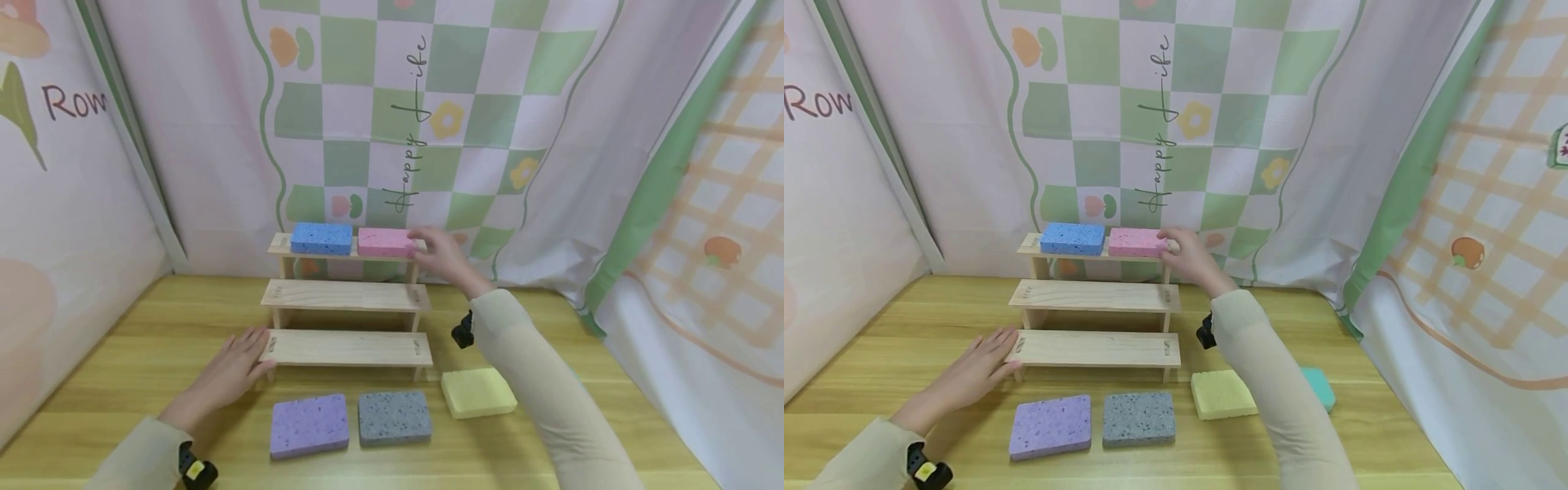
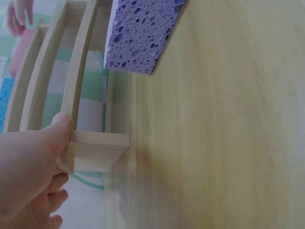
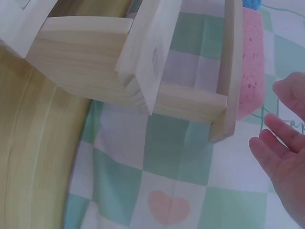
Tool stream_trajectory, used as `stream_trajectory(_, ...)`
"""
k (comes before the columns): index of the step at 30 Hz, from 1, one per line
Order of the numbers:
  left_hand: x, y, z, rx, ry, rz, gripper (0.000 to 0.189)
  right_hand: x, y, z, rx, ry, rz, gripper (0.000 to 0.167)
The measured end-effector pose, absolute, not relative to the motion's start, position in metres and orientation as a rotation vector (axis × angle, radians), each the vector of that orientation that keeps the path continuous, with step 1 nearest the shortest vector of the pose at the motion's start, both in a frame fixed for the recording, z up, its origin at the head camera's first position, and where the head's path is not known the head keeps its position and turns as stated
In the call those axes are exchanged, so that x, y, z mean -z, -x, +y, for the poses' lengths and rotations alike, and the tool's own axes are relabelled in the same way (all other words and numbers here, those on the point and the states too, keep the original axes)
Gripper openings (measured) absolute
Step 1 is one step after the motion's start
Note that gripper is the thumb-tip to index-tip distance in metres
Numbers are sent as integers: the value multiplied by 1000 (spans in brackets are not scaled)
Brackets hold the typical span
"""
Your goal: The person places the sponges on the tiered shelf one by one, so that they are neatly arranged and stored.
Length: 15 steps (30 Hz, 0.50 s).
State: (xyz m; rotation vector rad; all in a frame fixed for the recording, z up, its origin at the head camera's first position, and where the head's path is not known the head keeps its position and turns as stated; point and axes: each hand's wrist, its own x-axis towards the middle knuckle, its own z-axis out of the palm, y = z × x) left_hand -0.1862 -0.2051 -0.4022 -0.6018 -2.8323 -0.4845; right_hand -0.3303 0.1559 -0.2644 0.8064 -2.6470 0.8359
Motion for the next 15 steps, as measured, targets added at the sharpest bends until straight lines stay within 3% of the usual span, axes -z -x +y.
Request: stream_trajectory(15, 404, 186, -205, 492, 605, -2827, 59, 270, 310, 193, -1060, -864, -2572, 37)
